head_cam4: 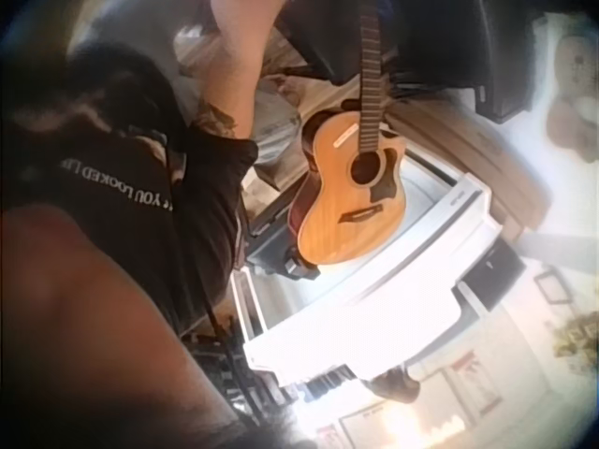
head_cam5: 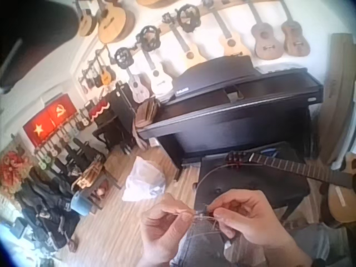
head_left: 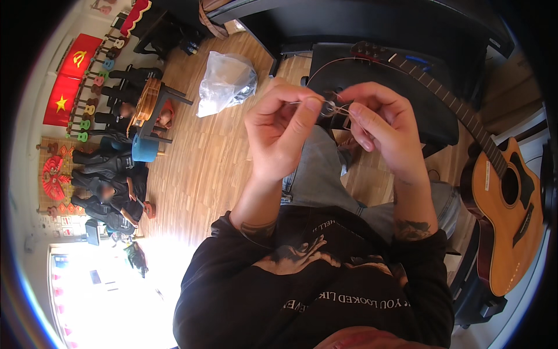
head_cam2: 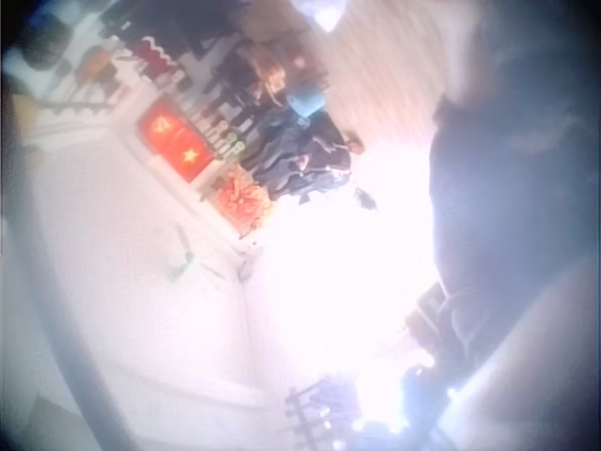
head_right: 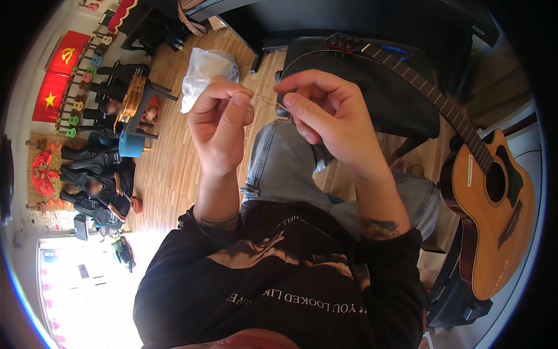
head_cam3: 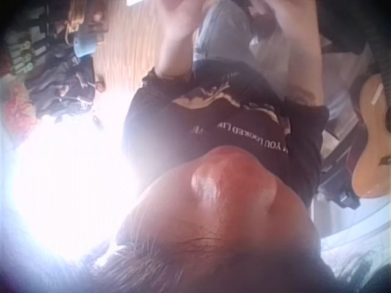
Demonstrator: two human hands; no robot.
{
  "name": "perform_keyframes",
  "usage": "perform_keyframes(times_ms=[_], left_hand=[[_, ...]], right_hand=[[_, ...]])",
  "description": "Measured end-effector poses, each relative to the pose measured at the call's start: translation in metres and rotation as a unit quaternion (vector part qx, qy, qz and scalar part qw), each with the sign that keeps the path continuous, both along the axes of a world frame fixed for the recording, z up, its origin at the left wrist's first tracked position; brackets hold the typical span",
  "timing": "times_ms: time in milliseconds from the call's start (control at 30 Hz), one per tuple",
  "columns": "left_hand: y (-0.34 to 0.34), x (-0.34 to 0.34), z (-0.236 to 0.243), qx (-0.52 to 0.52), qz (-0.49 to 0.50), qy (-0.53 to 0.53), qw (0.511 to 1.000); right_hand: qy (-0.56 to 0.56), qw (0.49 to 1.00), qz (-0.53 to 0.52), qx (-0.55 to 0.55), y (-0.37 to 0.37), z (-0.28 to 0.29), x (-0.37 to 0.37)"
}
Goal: The person sits in a room with musical instruments and manipulates a small bundle of thin wires. They untangle the wires, separate individual strands, and twist them together with their fingers. The person handles the wires repeatedly, attempting to organize or connect them.
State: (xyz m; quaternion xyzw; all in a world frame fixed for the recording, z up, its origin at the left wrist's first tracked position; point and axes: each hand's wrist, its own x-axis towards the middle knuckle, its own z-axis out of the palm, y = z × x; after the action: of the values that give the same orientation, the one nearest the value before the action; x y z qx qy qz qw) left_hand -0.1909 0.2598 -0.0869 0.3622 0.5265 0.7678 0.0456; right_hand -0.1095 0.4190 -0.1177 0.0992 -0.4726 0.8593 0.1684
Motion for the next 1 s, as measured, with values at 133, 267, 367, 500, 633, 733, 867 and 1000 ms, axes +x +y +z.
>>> perform_keyframes(times_ms=[133,267,367,500,633,733,867,1000], left_hand=[[-0.006,-0.002,-0.004,-0.134,0.152,0.254,0.946],[-0.004,0.003,-0.009,-0.118,0.153,0.207,0.959],[-0.003,0.007,-0.003,-0.144,0.197,0.274,0.93],[-0.008,0.006,-0.006,-0.131,0.193,0.281,0.931],[-0.007,0.011,-0.006,-0.089,0.129,0.18,0.971],[-0.008,0.014,-0.008,-0.079,0.128,0.179,0.972],[-0.008,0.019,-0.004,-0.09,0.118,0.214,0.965],[-0.01,0.022,0.002,-0.056,0.045,0.17,0.983]], right_hand=[[0.009,1.0,-0.024,0.014,-0.003,0.0,0.003],[0.023,0.997,-0.067,0.037,-0.01,0.002,0.005],[0.036,0.996,-0.082,0.016,-0.016,0.009,0.008],[0.057,0.993,-0.088,0.058,-0.009,0.004,0.008],[0.089,0.987,-0.105,0.082,-0.011,-0.003,0.007],[0.149,0.97,-0.143,0.126,-0.015,-0.002,0.006],[0.194,0.946,-0.213,0.147,-0.025,0.003,0.007],[0.218,0.925,-0.239,0.2,-0.023,-0.004,0.009]])
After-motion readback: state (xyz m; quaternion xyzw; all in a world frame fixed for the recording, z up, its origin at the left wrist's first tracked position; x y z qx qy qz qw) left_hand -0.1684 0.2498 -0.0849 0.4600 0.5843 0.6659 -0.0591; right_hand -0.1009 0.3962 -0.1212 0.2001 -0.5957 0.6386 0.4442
